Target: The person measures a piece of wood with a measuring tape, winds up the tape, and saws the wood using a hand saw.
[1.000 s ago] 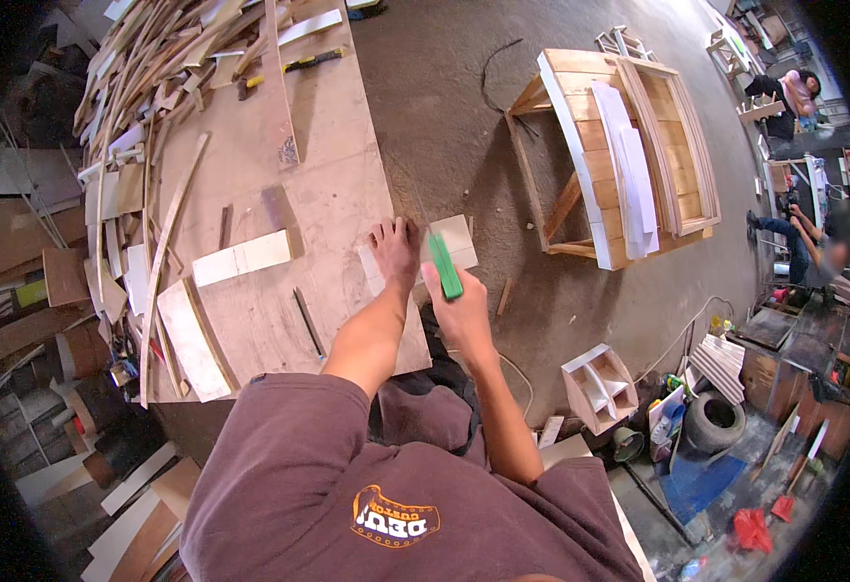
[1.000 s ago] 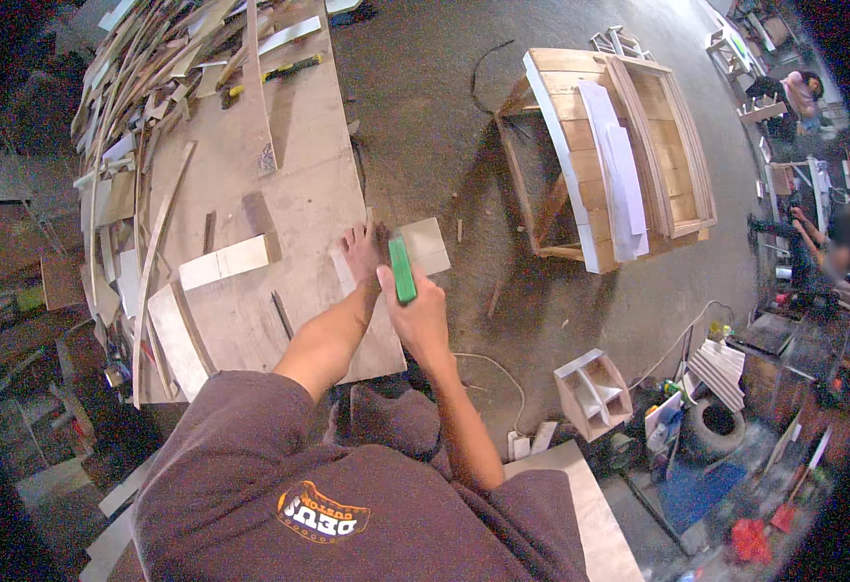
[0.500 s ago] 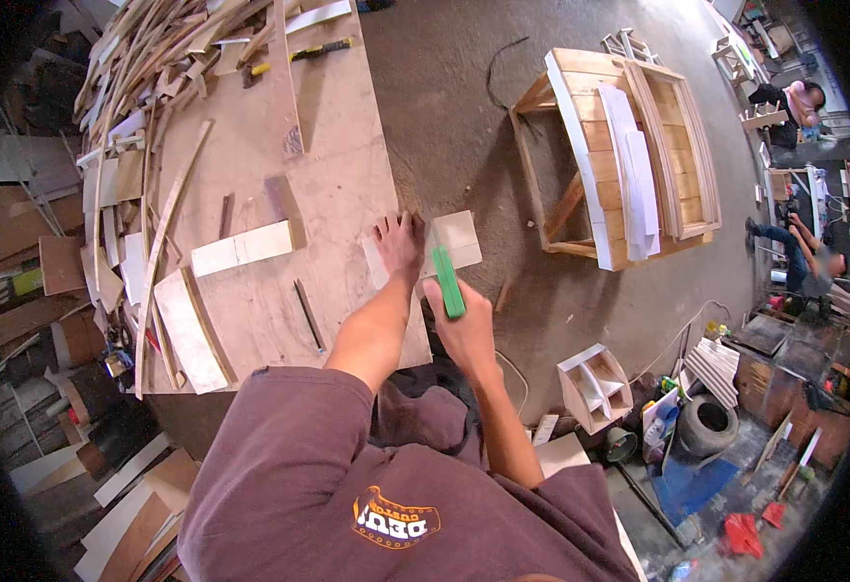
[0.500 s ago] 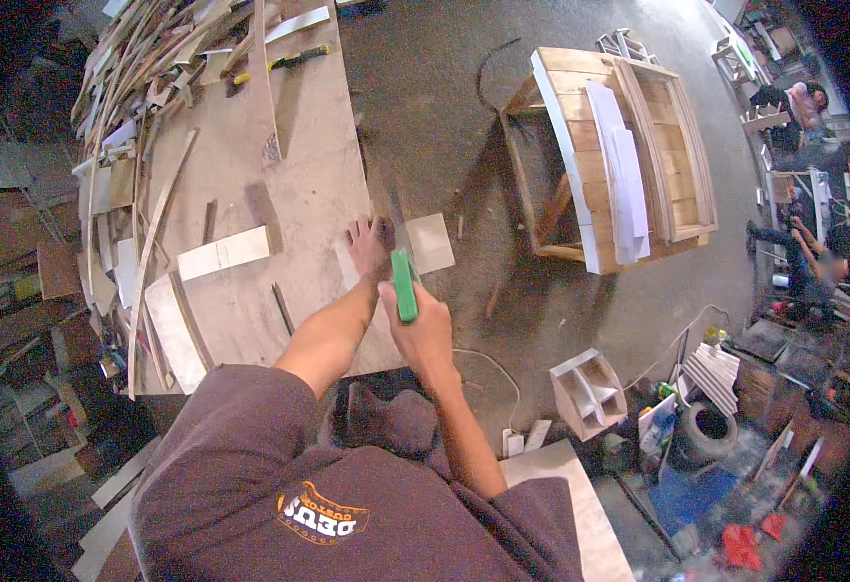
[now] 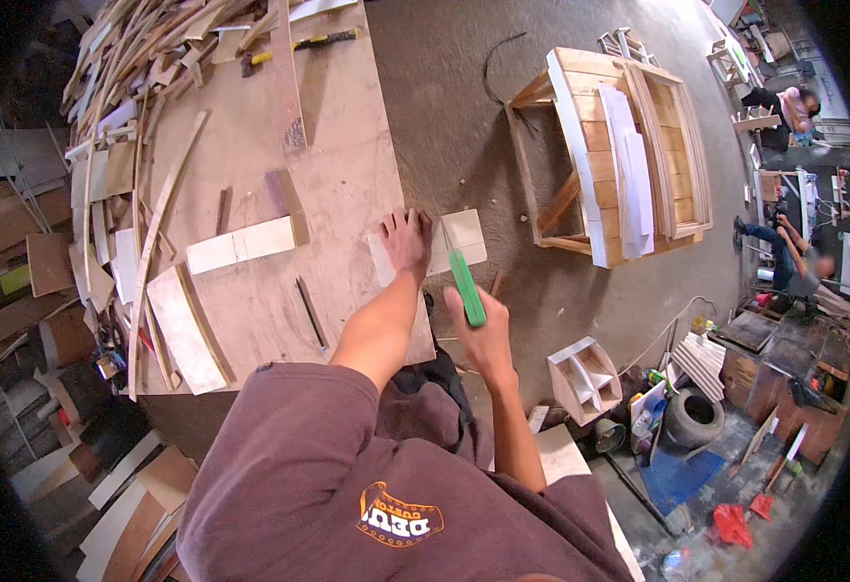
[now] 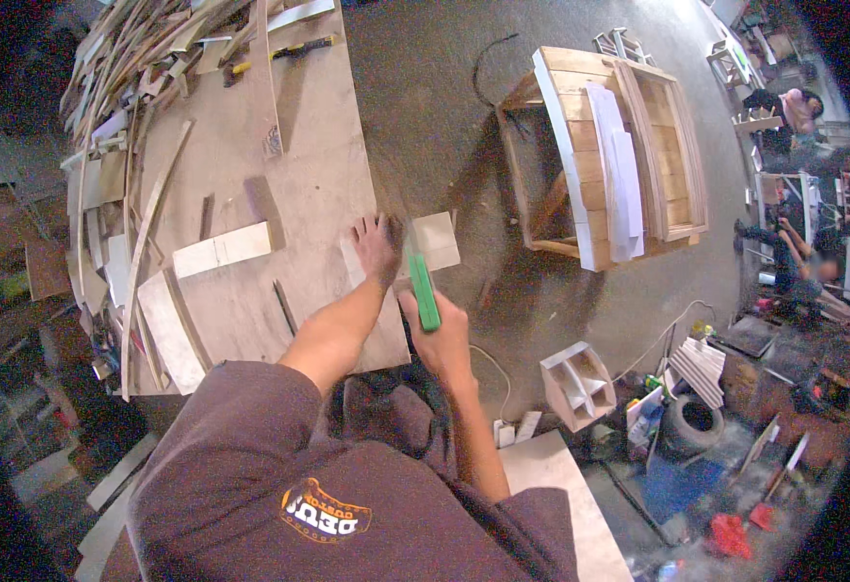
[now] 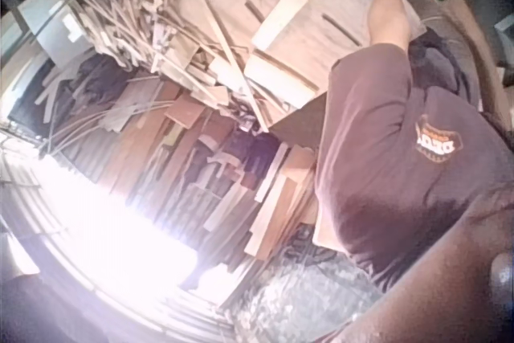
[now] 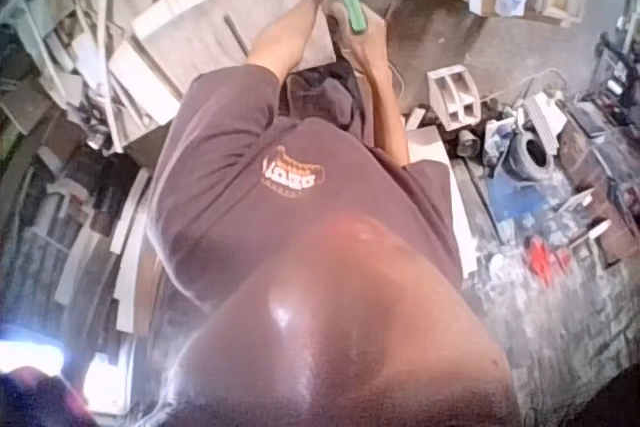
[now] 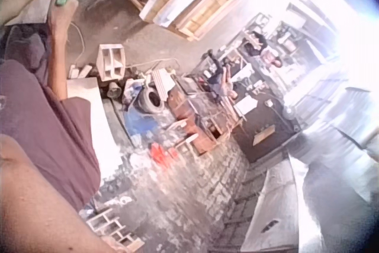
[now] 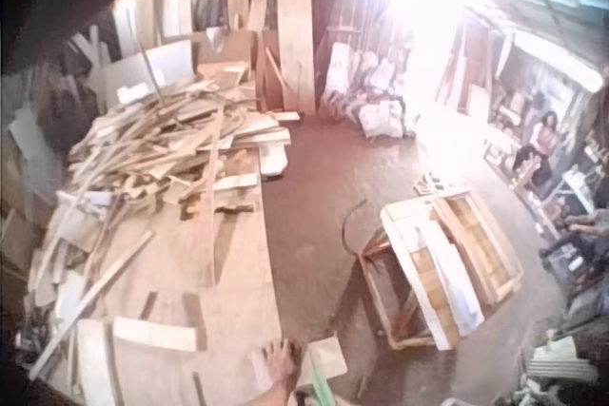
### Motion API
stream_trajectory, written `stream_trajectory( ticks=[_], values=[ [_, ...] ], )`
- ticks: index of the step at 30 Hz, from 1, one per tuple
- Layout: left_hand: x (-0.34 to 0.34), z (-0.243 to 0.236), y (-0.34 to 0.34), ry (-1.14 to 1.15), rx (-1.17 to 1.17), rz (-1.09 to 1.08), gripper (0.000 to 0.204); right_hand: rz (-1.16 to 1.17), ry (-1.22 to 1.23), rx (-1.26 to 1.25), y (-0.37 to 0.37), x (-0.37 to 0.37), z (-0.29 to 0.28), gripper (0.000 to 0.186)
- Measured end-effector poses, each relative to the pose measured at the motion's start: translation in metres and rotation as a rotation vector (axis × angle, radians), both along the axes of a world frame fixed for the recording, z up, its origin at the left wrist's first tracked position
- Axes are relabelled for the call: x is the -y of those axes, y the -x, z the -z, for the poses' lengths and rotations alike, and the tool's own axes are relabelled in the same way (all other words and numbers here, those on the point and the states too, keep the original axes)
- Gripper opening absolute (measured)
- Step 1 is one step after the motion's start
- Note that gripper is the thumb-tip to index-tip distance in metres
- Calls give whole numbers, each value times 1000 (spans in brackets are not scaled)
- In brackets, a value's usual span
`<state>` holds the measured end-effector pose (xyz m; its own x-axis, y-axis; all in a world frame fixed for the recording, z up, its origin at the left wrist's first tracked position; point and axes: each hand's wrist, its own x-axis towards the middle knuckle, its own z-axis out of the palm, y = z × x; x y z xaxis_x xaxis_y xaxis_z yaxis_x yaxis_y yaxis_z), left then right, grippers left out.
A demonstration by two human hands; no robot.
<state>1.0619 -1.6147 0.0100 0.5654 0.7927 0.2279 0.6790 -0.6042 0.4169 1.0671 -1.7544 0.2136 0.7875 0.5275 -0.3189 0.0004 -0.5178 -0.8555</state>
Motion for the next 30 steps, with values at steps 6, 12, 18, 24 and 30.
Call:
stream_trajectory(
  ticks=[6, 12, 18, 24, 30],
  values=[
    [3, 0, -6, 85, -32, -34, 20, 72, 14, -48, -6, -7, 3, 32],
    [4, 5, -8, 64, -42, -26, 18, 25, -2, 51, -20, -30, -1, 34],
    [0, 3, -6, 96, -65, -26, 17, 41, 22, -46, -6, 4, -21, 30],
    [1, 7, -10, 39, -52, -30, 15, -101, 31, 12, -31, -29, 10, 31],
    [1, 5, -3, 31, -93, -52, 15, -79, -32, -55, -11, 8, -20, 34]
  ],
)
